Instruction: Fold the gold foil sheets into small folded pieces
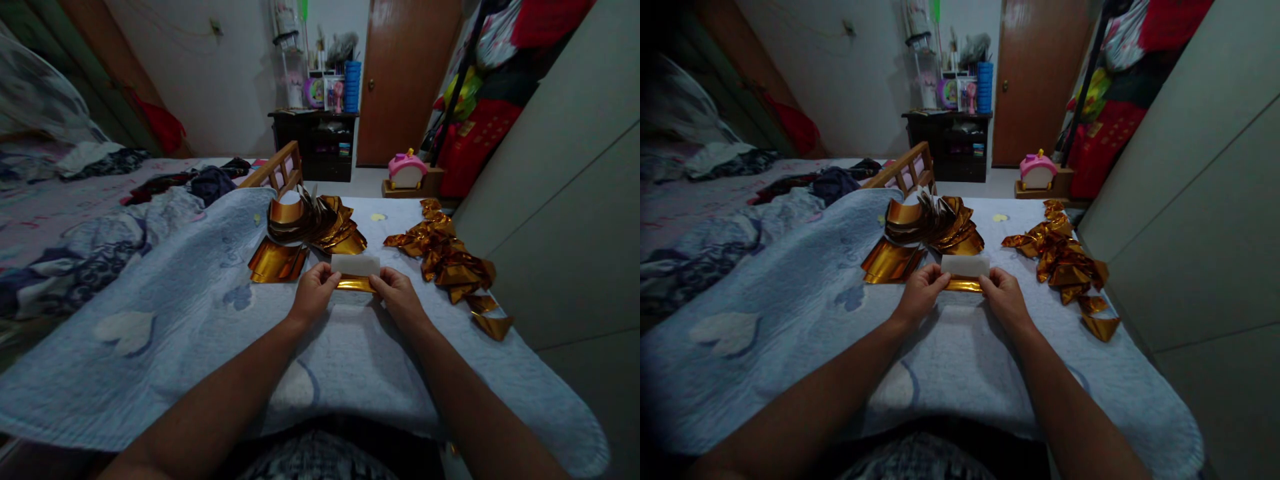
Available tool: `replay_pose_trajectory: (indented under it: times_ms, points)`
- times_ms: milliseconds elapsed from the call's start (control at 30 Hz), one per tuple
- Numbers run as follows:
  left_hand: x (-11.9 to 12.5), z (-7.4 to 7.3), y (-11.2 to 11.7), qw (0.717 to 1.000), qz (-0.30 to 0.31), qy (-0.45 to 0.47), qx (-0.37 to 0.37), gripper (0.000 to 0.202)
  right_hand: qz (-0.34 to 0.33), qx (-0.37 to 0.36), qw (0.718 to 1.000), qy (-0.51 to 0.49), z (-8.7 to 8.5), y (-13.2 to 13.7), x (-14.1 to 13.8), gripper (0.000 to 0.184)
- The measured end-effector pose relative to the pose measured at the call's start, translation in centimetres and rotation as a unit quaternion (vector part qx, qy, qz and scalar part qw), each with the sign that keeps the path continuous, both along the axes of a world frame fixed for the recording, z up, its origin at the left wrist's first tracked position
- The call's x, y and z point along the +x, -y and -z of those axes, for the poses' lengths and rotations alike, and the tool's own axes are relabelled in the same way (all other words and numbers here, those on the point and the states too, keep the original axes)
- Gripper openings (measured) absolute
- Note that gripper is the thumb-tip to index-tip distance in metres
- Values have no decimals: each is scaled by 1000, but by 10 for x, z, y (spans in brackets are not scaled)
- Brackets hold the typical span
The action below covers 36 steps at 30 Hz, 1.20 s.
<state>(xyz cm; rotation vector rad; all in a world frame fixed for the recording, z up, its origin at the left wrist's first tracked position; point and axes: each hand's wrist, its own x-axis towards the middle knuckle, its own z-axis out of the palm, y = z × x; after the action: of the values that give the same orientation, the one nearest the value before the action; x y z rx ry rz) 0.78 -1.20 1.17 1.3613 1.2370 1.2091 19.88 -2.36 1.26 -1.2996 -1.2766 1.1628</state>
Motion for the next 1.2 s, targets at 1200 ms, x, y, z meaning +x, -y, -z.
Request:
replay_pose_trajectory:
  times_ms: [1200]
  points:
    - [7, 3, 3, 889, 5, -457, 26, 23, 36, 57, 885, 460, 10, -3, -7, 7]
